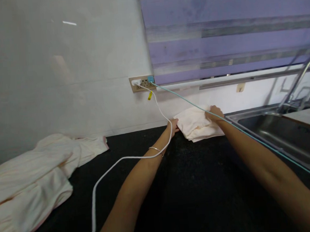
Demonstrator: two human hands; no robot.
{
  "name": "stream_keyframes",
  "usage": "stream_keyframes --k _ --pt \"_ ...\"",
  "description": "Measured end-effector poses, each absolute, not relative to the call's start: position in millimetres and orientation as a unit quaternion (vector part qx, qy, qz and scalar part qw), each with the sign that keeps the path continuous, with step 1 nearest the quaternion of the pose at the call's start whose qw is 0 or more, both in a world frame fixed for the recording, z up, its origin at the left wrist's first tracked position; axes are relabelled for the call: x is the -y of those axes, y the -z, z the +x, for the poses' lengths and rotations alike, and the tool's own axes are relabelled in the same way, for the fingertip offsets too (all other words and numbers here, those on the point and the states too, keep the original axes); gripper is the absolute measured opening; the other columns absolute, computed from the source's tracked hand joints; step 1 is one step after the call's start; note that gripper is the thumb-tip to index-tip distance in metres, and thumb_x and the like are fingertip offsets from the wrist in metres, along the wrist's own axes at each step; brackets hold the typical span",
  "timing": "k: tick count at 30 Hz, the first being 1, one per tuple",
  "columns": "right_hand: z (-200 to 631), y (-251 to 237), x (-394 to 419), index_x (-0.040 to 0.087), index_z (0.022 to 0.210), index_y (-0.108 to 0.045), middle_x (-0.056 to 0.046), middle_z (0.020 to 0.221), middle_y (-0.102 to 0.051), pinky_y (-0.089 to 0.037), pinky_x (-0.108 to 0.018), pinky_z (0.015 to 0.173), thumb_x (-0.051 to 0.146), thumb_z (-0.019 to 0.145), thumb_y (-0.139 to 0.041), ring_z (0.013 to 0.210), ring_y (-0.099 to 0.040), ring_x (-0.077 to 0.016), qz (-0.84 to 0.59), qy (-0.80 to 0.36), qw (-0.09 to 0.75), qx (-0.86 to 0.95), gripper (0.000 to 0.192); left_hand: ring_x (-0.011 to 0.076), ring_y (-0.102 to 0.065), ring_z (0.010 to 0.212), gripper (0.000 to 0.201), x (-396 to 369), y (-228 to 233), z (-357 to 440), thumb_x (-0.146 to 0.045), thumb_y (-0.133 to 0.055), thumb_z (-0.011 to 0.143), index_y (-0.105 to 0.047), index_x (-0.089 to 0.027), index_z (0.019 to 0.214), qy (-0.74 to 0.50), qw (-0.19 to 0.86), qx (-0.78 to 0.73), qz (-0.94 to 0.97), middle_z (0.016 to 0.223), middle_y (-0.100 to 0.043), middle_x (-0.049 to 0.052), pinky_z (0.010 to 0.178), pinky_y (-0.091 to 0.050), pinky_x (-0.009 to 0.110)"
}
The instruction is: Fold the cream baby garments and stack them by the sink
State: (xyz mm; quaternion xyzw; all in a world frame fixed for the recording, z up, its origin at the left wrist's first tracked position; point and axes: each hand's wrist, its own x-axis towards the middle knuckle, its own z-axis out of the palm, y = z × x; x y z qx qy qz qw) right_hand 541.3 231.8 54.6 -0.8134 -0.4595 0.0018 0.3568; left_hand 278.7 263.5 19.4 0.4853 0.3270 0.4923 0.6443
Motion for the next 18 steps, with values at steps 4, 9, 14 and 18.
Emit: stream_keyframes --k 4,9,14,18 --pt "503 -53 -191 -0.002 0.140 -0.045 -0.037 0.145 -0.044 -0.030 -0.062 0.113 0.042 0.085 -0.067 0.140 -0.037 -0.0492 -0.780 0.103 0.338 0.516 0.075 0.0247 -0.063 0.100 0.035 -239 -26 217 -0.016 -0.081 0.073 -0.062 -0.018 0.102 -0.521 0.555 -0.417 0.496 0.095 -0.068 0.009 0.084 -0.052 0.034" --pt "441 -63 -95 0.003 0.132 -0.057 -0.029 0.142 -0.055 -0.031 -0.052 0.117 0.038 0.091 -0.060 0.140 -0.043 -0.0425 -0.640 0.085 0.248 0.723 0.055 0.0107 -0.052 0.058 0.018 -190 -61 121 -0.024 -0.077 0.077 -0.066 -0.015 0.088 -0.508 0.502 -0.442 0.543 0.069 -0.060 0.001 0.051 -0.036 0.019" --pt "394 -136 4 0.021 0.090 -0.074 -0.009 0.086 -0.074 -0.053 -0.036 0.079 0.052 0.097 -0.052 0.080 -0.068 -0.0231 -0.509 -0.171 0.187 0.823 0.038 0.0070 -0.040 0.046 0.031 -128 -135 67 -0.042 -0.076 0.080 -0.073 -0.015 0.095 -0.460 0.416 -0.395 0.678 0.053 -0.049 -0.005 0.045 -0.026 0.018" --pt "394 -207 72 0.026 0.111 -0.071 -0.006 0.086 -0.072 -0.050 -0.028 0.056 0.057 0.100 -0.050 0.070 -0.068 -0.0172 -0.438 -0.213 0.449 0.749 0.039 0.0019 -0.038 0.048 0.033 -61 -209 38 -0.042 -0.060 0.095 -0.069 -0.014 0.111 -0.556 0.289 -0.316 0.713 0.055 -0.036 -0.009 0.054 -0.027 0.017"
